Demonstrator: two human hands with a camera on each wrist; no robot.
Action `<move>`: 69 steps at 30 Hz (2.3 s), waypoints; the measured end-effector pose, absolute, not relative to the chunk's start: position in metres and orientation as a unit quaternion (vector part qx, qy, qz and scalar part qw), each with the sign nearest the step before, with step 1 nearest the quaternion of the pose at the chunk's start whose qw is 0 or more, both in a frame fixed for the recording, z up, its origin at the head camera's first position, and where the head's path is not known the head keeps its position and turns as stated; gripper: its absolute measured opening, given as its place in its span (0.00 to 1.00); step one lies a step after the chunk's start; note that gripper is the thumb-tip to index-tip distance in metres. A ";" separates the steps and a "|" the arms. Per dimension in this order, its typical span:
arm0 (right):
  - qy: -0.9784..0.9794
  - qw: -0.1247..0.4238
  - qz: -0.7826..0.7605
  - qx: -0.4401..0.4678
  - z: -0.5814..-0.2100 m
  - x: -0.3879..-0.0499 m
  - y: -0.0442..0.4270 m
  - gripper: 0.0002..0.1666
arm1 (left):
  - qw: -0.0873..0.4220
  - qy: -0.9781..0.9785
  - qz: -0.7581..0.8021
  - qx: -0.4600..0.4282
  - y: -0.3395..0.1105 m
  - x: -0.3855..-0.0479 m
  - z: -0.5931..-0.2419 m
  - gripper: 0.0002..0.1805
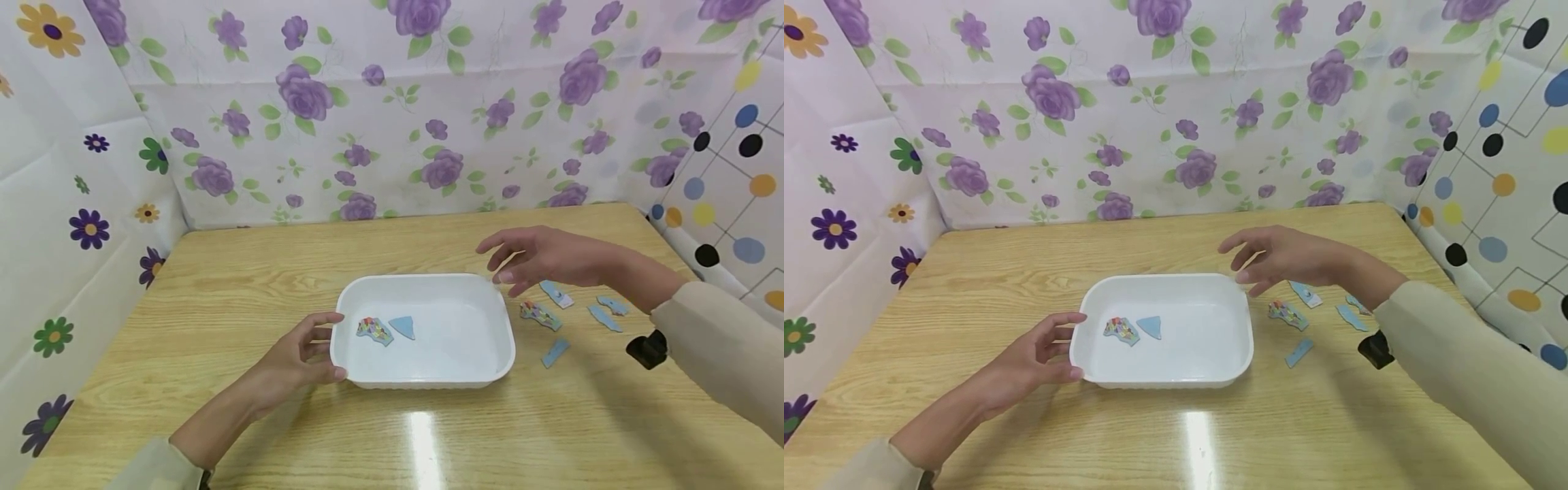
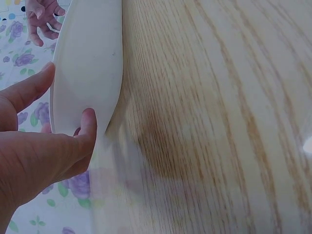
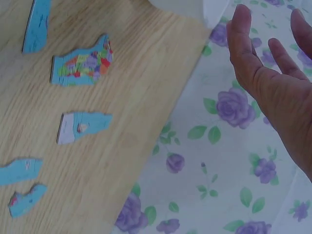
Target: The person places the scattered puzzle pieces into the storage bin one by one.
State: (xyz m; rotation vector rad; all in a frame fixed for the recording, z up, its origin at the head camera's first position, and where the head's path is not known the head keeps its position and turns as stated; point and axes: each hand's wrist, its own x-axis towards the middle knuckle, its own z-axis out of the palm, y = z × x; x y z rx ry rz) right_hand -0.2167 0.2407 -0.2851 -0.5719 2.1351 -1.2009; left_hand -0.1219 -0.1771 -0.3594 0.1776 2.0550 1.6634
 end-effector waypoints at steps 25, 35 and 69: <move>0.847 0.278 -0.417 -0.177 -0.292 -0.202 0.319 0.38 | 0.242 0.752 0.610 0.063 -0.176 -0.122 -0.359 0.46; 0.861 0.277 -0.399 -0.155 -0.302 -0.199 0.346 0.41 | 0.244 0.751 0.610 0.064 -0.177 -0.122 -0.359 0.46; 0.877 0.286 -0.369 -0.110 -0.341 -0.210 0.409 0.41 | 0.245 0.753 0.608 0.065 -0.177 -0.123 -0.360 0.46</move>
